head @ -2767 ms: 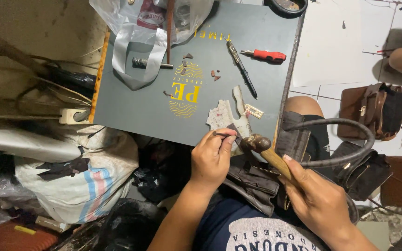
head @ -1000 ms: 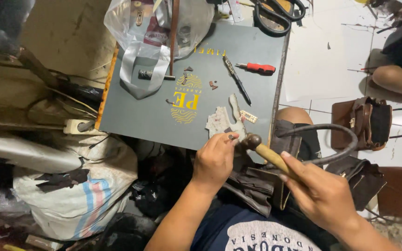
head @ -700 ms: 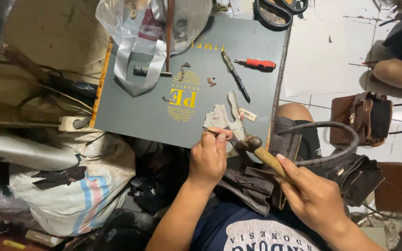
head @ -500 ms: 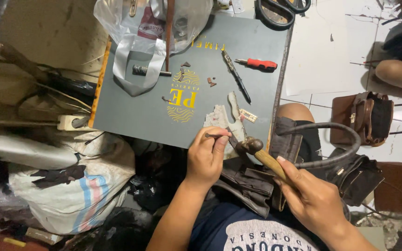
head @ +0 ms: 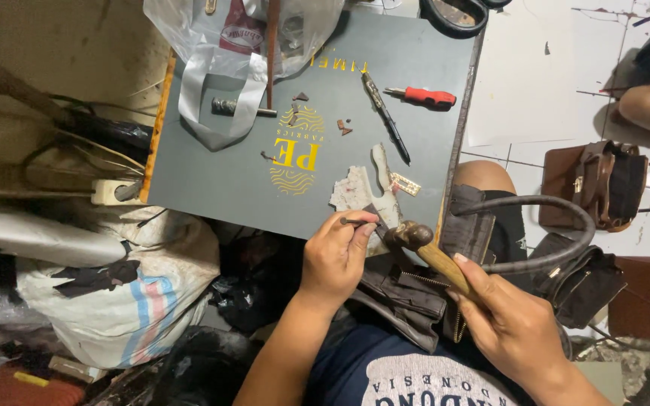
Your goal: Assembling hardware onto a leather bag using a hammer
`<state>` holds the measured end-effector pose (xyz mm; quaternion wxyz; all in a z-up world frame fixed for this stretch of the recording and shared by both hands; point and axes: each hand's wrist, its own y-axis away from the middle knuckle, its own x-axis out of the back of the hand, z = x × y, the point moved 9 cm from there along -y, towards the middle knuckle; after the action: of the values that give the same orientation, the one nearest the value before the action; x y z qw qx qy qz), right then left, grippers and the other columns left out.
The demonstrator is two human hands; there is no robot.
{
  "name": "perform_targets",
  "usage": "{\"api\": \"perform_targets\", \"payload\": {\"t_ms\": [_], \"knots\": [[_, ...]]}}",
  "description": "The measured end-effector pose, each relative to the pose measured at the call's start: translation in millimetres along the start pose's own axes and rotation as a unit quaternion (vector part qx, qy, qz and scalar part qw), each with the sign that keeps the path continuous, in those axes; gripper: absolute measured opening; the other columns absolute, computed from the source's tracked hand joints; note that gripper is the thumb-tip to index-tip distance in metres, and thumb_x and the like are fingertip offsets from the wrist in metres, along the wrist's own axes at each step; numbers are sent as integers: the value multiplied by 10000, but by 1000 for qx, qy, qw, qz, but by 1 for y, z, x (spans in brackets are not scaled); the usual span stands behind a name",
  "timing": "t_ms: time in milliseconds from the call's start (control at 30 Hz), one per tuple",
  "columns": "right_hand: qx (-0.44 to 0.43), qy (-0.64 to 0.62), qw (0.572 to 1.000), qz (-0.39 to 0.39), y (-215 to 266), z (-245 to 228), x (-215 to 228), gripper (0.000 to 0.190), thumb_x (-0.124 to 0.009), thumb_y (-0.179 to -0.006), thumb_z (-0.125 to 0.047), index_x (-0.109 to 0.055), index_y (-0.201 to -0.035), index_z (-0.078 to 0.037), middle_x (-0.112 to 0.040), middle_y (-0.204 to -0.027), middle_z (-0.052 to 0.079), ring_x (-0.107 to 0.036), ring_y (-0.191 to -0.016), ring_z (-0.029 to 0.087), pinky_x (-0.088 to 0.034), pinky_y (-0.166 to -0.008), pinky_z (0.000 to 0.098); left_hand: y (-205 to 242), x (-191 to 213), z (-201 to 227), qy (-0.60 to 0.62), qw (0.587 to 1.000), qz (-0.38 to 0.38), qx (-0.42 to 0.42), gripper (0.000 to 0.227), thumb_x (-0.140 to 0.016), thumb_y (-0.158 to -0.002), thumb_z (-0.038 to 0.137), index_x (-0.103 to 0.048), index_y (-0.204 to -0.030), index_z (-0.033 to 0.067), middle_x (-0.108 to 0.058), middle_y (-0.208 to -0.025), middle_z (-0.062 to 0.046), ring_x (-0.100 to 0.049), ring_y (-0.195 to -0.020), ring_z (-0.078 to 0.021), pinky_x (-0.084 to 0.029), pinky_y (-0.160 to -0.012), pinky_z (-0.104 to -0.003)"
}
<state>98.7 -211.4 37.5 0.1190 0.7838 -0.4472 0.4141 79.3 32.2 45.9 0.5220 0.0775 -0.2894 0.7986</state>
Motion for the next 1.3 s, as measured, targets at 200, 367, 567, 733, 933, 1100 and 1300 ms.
{"api": "perform_targets", "payload": {"t_ms": [200,367,567,733,933,1100,1300], "knots": [[9,-2,1000,-1,-2,-3,1,551,-738,-896,-130,-590,-1427,-128,-741,-976,29,-678,-699,146,-544,-723,274,-1,0,2,3,1000,2,-6,116,-580,-1032,84,-680,-1038,26,-721,-1031,-107,-723,-943,-249,-585,-881,-341],[4,13,1000,4,-1,-3,1,538,-737,-901,-140,-600,-1421,-146,-718,-922,6,-635,-653,147,-531,-693,274,0,-1,1,-3,1000,3,-7,102,-600,-1028,87,-679,-1079,47,-718,-1036,-105,-724,-928,-241,-583,-864,-325],[-14,-7,1000,-15,-12,-4,6,530,-750,-880,-210,-633,-1390,-123,-762,-947,7,-692,-674,105,-553,-690,256,0,-3,10,-28,999,3,-37,102,-597,-1030,68,-661,-1103,37,-704,-1020,-127,-717,-882,-262,-584,-824,-347],[35,-26,999,14,-29,-24,39,533,-771,-857,-182,-638,-1356,-48,-770,-1010,68,-643,-629,112,-536,-629,252,3,-7,19,-86,992,15,-86,149,-553,-1021,17,-678,-1102,29,-716,-1040,-143,-734,-894,-297,-606,-790,-385],[140,-50,985,83,-34,-54,67,553,-809,-838,-102,-588,-1319,58,-637,-896,151,-590,-655,203,-501,-645,313,11,-16,19,-140,984,5,-115,208,-527,-1004,24,-621,-1190,14,-700,-1059,-175,-715,-922,-342,-600,-803,-422],[145,18,989,4,-54,-76,69,559,-768,-890,-175,-590,-1410,-75,-457,-665,34,-399,-515,174,-362,-523,316,6,-15,29,-164,978,10,-124,317,-638,-920,-93,-584,-1206,34,-674,-990,-159,-687,-807,-338,-556,-609,-422],[144,-40,963,225,-14,-44,92,425,-869,-780,14,-664,-1145,88,-706,-1006,326,-704,-830,341,-584,-784,413,13,-21,18,-171,979,-11,-112,203,-593,-986,9,-638,-1172,76,-692,-1060,-110,-696,-908,-284,-580,-761,-378]]}}
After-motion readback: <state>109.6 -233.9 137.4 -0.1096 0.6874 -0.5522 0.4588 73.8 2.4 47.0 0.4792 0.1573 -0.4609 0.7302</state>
